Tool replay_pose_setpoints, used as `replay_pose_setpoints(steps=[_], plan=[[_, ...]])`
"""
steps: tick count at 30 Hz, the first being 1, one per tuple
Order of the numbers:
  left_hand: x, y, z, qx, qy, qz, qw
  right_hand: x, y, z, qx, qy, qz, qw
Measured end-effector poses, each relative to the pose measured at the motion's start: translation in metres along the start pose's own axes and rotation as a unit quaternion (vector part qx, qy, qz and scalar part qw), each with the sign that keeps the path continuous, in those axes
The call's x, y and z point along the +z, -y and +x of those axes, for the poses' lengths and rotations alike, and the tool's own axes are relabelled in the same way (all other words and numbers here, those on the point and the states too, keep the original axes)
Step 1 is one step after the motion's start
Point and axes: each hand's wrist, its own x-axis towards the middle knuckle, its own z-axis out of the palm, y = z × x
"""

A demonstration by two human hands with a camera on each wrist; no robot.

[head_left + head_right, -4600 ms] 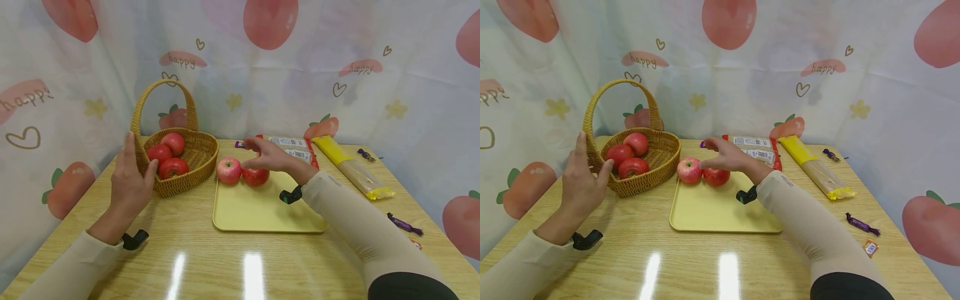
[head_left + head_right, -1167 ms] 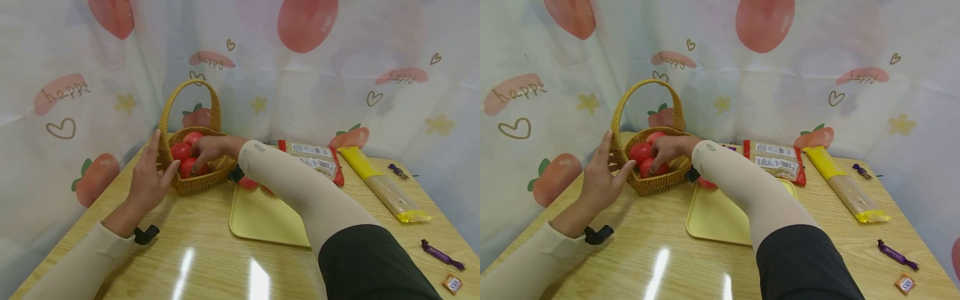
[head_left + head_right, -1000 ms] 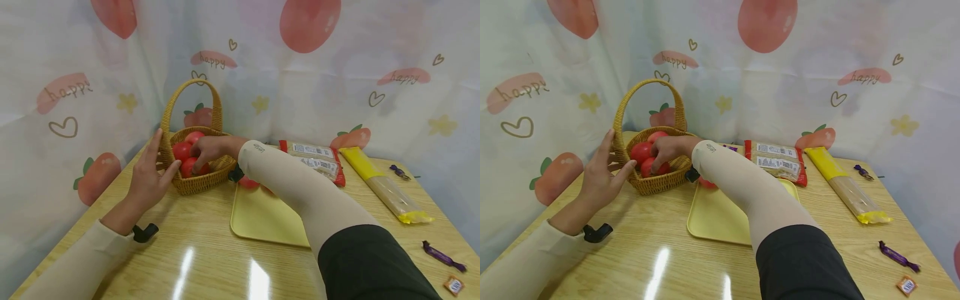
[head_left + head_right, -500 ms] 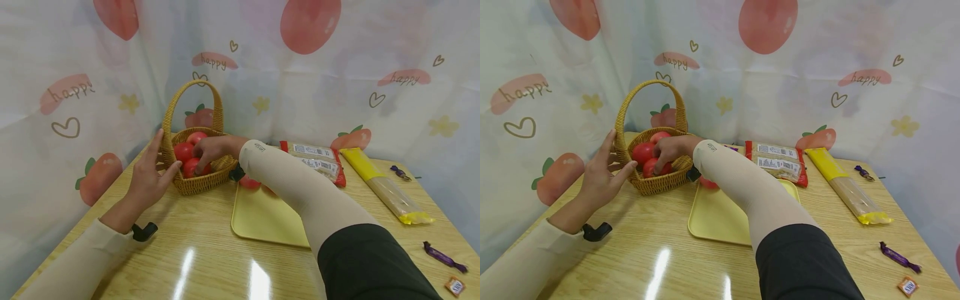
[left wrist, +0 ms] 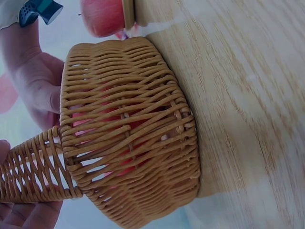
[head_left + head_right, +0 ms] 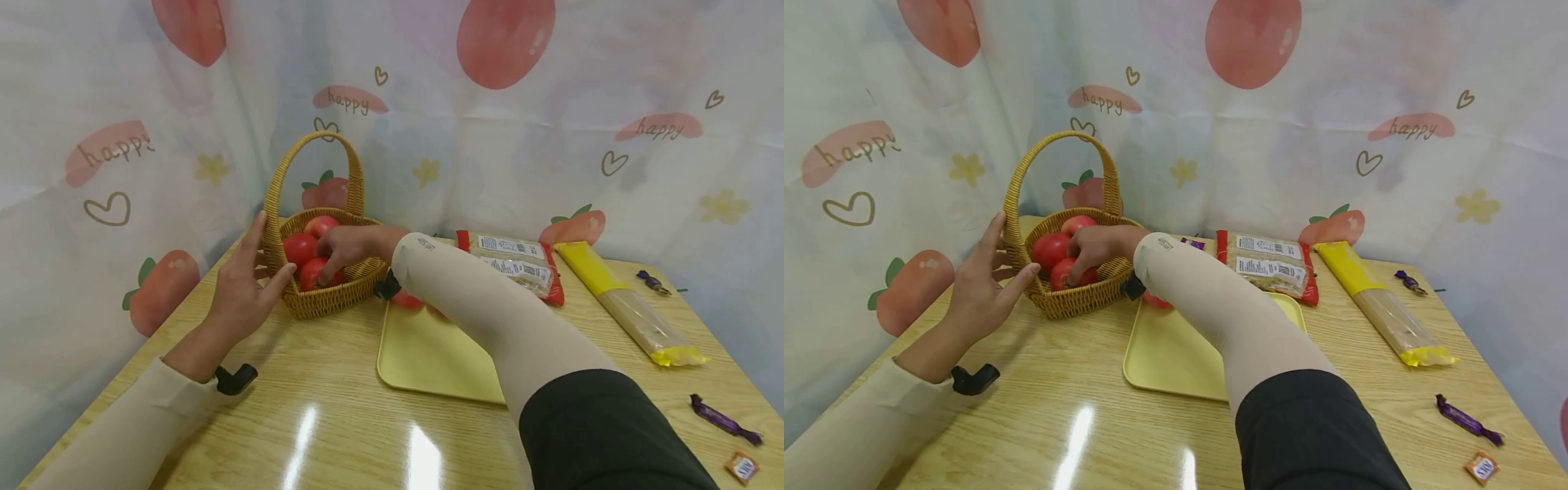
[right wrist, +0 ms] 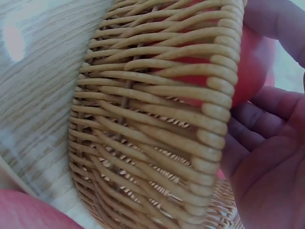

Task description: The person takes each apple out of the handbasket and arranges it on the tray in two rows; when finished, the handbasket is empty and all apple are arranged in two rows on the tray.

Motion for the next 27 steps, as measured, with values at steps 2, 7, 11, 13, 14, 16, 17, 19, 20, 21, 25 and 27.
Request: replay_pose_setpoints(steps=[2,7,11,13,14,16,17,19,20,21,25,27], plan=[[0.000,0.000,0.000,0.003,-0.001,0.001,1.0000,0.000,-0.002,-0.001,-0.005,-0.011,-0.004,1.000],[0.001,0.000,0.000,0.011,-0.003,0.002,0.9999,-0.003,-0.007,-0.007,-0.009,-0.036,0.001,0.999],[0.001,0.000,-0.001,0.012,-0.004,0.003,0.9999,-0.007,-0.008,-0.014,-0.003,-0.046,-0.002,0.999],[0.001,0.000,-0.001,0.013,-0.005,0.005,0.9999,-0.009,-0.008,-0.018,-0.006,-0.054,-0.008,0.999],[0.001,0.000,0.000,0.014,-0.005,0.005,0.9999,-0.010,-0.009,-0.020,-0.008,-0.060,-0.008,0.998],[0.001,0.001,0.000,0.016,-0.005,0.007,0.9998,-0.011,-0.009,-0.024,-0.014,-0.074,-0.010,0.997],[0.001,0.001,0.000,0.017,-0.005,0.007,0.9998,-0.012,-0.010,-0.025,-0.016,-0.081,-0.006,0.997],[0.001,0.001,0.000,0.019,-0.005,0.009,0.9998,-0.012,-0.011,-0.029,-0.019,-0.094,0.000,0.995],[0.001,0.001,0.000,0.019,-0.005,0.009,0.9998,-0.012,-0.012,-0.030,-0.021,-0.100,0.004,0.995],[0.001,0.001,0.000,0.019,-0.004,0.010,0.9998,-0.012,-0.013,-0.031,-0.022,-0.105,0.009,0.994],[0.001,0.001,-0.001,0.021,-0.005,0.010,0.9997,-0.011,-0.019,-0.036,-0.025,-0.125,0.042,0.991],[0.001,0.001,-0.001,0.022,-0.006,0.010,0.9997,-0.010,-0.022,-0.040,-0.020,-0.132,0.072,0.988]])
